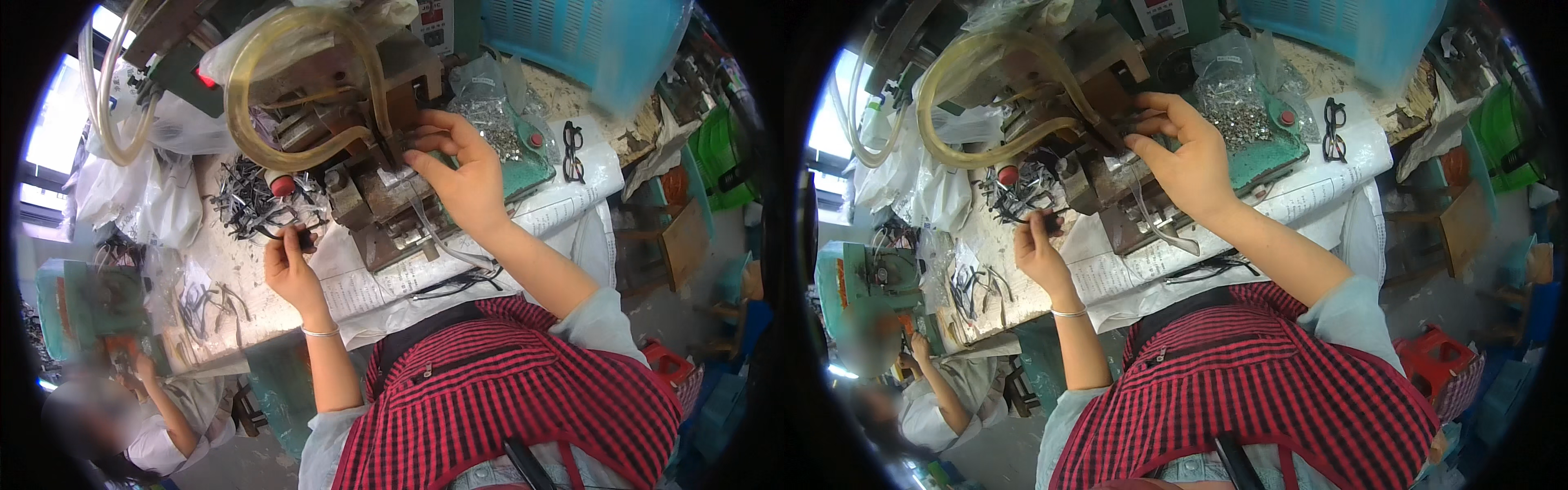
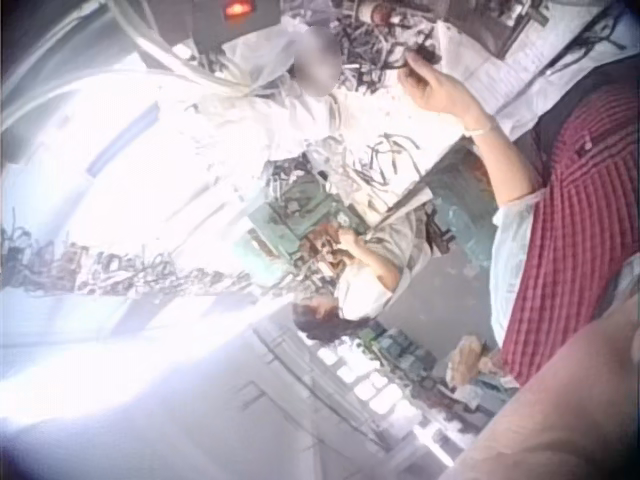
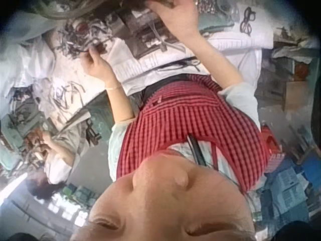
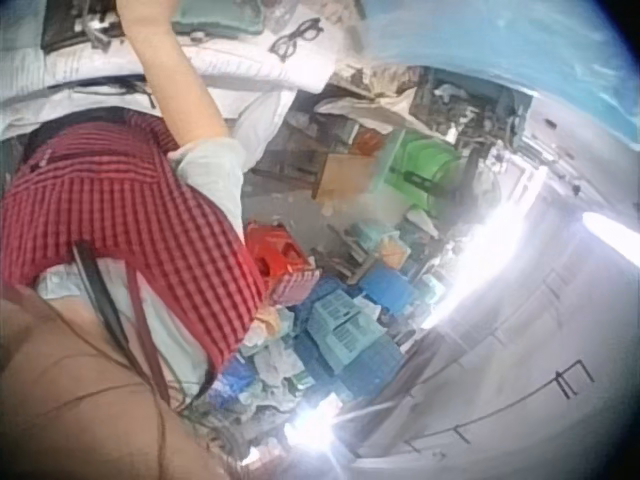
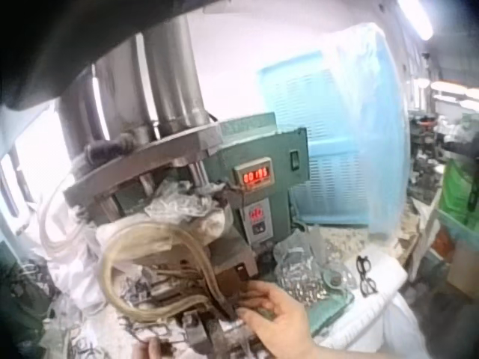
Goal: The person repeatedly picks small black plastic pieces and metallic components from piles on the table, places them into a press machine, and removes the assembled units. The person handles the parts one at a time and stacks the finished pieces on the table.
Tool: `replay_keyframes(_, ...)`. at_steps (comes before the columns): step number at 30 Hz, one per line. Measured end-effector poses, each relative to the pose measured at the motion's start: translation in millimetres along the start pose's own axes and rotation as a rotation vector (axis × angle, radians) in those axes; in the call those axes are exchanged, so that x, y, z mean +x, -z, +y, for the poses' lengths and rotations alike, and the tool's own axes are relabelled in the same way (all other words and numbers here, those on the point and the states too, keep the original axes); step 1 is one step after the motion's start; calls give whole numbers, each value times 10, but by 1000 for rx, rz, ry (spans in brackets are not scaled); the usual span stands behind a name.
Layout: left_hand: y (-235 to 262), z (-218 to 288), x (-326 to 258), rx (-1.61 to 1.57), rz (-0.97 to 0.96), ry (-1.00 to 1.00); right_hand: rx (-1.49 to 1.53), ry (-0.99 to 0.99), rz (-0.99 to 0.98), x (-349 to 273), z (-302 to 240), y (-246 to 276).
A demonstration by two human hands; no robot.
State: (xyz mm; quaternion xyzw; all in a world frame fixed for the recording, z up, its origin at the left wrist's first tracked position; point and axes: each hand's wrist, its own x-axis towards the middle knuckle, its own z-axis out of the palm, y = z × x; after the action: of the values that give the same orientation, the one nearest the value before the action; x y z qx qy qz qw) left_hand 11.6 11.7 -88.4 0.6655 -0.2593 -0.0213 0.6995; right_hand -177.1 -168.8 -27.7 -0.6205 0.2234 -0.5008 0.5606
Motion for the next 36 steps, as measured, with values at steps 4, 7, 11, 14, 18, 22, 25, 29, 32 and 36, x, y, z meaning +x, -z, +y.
replay_keyframes(4, -235, 789, 21, -118, -3, -315, 103, -81, 7, 48, -70, -58)
replay_keyframes(7, -341, 1140, -71, -150, -105, -645, 161, -90, -39, 5, -249, -138)
replay_keyframes(11, -402, 1170, -208, 320, -292, -995, 263, -189, -91, -172, -582, -108)
replay_keyframes(14, -680, 1130, -284, 377, -415, -1124, 123, -167, -293, -78, -621, 84)
replay_keyframes(18, -935, 989, -192, 307, -428, -1229, -58, -174, -202, 315, -265, 555)
replay_keyframes(22, -951, 972, -190, 298, -450, -1224, -320, -22, 201, 367, 569, 1291)
replay_keyframes(25, -948, 936, -203, 315, -433, -1219, -652, -71, 105, 30, 494, 1333)
replay_keyframes(29, -948, 925, -202, 281, -422, -1208, -1028, -97, -125, -175, 328, 1157)
replay_keyframes(32, -908, 930, -300, 297, -421, -1128, -1137, 69, -87, -138, 525, 1108)
replay_keyframes(36, -469, 860, -647, 312, -391, -873, -1222, 186, -124, -120, 602, 1098)
